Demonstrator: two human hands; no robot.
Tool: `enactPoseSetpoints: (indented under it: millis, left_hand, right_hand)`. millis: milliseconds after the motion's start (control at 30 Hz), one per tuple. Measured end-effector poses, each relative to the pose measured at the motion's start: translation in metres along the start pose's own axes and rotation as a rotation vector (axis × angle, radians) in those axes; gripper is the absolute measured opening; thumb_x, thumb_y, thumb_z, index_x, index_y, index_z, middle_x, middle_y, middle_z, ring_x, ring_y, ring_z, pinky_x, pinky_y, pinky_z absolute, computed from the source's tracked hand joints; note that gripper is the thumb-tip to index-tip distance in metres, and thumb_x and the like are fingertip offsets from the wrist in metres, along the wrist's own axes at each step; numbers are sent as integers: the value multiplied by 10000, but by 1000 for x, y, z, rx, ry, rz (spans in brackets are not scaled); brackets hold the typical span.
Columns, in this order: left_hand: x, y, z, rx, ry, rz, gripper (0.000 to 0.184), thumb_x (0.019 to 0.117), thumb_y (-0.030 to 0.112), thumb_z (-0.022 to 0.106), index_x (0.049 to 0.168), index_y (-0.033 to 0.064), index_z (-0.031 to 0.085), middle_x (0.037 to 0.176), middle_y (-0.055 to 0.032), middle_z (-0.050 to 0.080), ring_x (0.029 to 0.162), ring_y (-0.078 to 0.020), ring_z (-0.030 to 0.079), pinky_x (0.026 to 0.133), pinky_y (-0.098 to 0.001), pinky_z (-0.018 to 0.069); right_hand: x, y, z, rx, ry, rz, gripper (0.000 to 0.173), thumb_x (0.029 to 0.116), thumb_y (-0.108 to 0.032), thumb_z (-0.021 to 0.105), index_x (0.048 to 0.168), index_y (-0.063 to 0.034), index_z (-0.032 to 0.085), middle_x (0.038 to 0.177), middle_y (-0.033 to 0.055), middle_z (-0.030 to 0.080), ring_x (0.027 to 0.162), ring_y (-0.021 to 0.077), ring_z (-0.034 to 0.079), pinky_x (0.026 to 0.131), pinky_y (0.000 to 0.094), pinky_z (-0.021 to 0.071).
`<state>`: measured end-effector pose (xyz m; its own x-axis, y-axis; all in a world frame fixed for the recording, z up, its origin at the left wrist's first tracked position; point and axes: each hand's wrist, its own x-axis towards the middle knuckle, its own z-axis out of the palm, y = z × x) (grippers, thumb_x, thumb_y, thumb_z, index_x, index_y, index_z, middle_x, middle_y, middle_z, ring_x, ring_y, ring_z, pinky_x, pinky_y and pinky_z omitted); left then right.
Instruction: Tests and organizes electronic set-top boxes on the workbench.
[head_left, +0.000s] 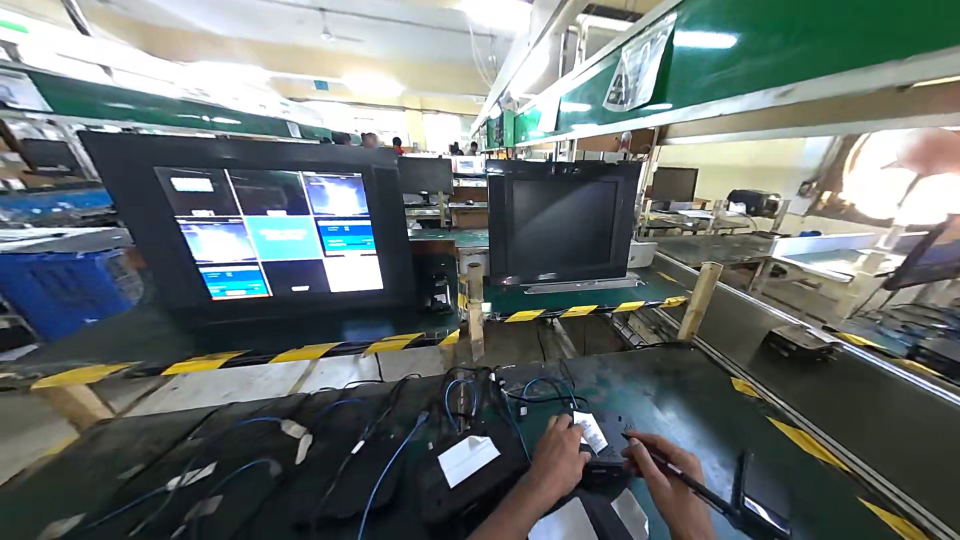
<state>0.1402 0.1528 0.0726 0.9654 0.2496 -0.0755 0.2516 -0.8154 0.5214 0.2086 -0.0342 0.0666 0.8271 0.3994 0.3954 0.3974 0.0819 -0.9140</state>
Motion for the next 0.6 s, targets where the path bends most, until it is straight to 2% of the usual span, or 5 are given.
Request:
enactPoseSetpoints:
  millis: [133,300,467,533,600]
  left_hand:
    - [9,16,3,41,19,-108,454,956,298,684,1376,133,641,1509,-183,474,1394,-387,449,1082,-531,466]
    - [14,23,0,115,-100,-114,606,965,212,641,1525,379,479,1644,-195,281,1476,-471,289,1032,-670,434]
    - [9,28,10,132,-95,-75,595,960,107,596,1487,376,535,1707,-149,168,1538,-448,182,1139,-724,259]
    - [3,31,17,199,-97,-55,664,962,58,559,1543,366,462,1705,-196,145,1565,-454,101,1193,-736,115]
    - [-2,34,22,226,-95,-25,661,954,20,553,1545,305,474,1679,-230,215,1564,-437,146,1225,-699,92]
  right_hand:
    - [7,12,-6,131,-31,19,202,981,-59,587,1047,39,751,792,121,755,635,184,708,591,303,607]
    - [21,22,-3,192,-69,34,205,982,-59,583,1081,51,725,840,142,760,701,203,732,660,318,627]
    - [41,39,10,87,-57,-80,167,970,-101,620,1047,15,711,812,92,754,670,180,726,625,305,627]
    - [51,46,13,-60,-90,-93,179,992,-158,601,1040,-26,711,814,39,761,666,145,729,625,300,633]
    - [59,54,15,-200,-164,-85,176,990,-185,606,1032,-58,720,813,-1,759,669,111,727,640,297,635]
